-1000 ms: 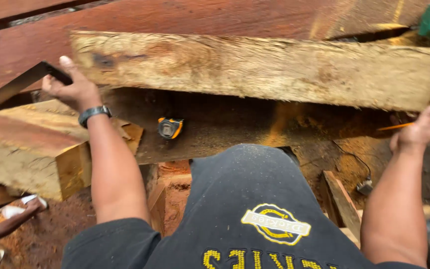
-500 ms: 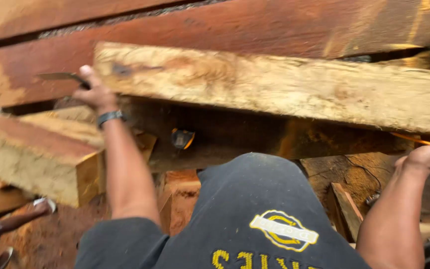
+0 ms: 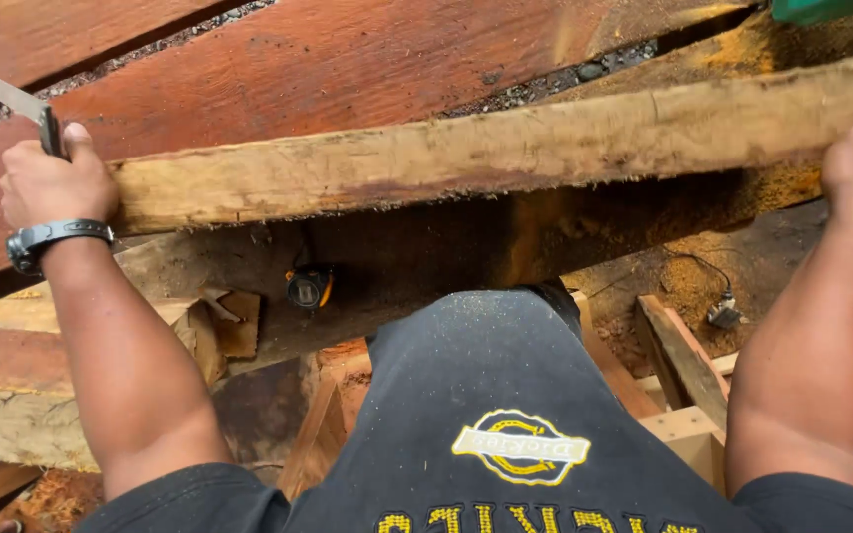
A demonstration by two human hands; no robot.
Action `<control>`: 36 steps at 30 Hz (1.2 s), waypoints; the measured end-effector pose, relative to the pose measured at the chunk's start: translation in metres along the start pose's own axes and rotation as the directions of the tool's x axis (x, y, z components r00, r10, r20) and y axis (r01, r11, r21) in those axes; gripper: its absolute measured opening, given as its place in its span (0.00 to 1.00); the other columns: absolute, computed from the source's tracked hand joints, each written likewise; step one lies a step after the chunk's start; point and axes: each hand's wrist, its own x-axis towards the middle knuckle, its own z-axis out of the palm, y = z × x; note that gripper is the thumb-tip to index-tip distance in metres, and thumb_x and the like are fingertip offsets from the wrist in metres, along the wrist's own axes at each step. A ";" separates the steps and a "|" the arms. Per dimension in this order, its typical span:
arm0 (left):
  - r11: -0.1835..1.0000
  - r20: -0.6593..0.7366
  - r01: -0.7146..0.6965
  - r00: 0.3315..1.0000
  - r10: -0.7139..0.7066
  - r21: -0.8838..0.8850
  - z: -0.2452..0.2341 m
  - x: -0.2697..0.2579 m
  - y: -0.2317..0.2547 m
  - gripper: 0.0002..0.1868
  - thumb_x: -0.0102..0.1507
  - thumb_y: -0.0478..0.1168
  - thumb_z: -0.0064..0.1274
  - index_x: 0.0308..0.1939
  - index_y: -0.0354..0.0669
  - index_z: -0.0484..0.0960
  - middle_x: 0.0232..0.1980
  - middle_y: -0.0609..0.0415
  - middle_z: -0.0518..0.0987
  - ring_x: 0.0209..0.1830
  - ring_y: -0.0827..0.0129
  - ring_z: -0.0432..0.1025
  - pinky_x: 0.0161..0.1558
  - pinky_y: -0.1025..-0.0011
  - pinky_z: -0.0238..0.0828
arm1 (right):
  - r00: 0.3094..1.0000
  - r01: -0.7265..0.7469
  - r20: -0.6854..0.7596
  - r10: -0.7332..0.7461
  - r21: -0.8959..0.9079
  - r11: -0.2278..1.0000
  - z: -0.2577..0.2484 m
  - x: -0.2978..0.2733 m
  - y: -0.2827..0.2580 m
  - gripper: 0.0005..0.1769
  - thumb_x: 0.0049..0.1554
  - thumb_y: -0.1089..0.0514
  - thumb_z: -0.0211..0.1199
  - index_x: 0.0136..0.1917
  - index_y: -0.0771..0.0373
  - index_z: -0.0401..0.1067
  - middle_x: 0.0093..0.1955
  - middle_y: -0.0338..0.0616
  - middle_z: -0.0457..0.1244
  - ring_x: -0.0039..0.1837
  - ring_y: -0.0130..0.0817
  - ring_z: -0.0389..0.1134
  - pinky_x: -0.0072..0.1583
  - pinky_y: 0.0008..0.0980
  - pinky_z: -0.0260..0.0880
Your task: Measuring, marking, and cutting wooden beams using a tape measure, square, pencil, and circular saw
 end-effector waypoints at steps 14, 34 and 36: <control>0.176 -0.251 -0.619 0.539 0.804 -0.765 -0.152 -0.090 0.158 0.17 0.88 0.28 0.32 0.49 0.19 0.74 0.53 0.32 0.72 0.50 0.49 0.70 0.59 0.55 0.73 | 0.868 -0.387 -0.193 0.457 0.313 0.867 -0.039 -0.084 -0.006 0.20 0.71 0.50 0.44 0.59 0.62 0.74 0.56 0.47 0.69 0.51 0.38 0.70 0.56 0.38 0.70; -0.057 -0.253 -0.907 0.055 0.966 -0.417 -0.009 -0.143 0.277 0.23 0.74 0.58 0.50 0.66 0.53 0.81 0.60 0.43 0.76 0.50 0.51 0.72 0.42 0.55 0.70 | 0.942 -0.167 -0.099 0.322 0.692 0.702 -0.033 -0.044 -0.337 0.19 0.75 0.59 0.51 0.62 0.82 0.69 0.52 0.74 0.66 0.47 0.56 0.72 0.50 0.40 0.76; -0.049 -0.172 -0.959 -0.001 0.985 -0.278 -0.011 -0.143 0.276 0.56 0.56 0.89 0.51 0.74 0.56 0.73 0.69 0.43 0.72 0.57 0.50 0.69 0.50 0.53 0.65 | 0.938 -0.093 -0.193 0.288 0.660 0.745 -0.027 -0.035 -0.347 0.23 0.74 0.52 0.48 0.43 0.71 0.69 0.43 0.57 0.63 0.48 0.47 0.66 0.56 0.41 0.65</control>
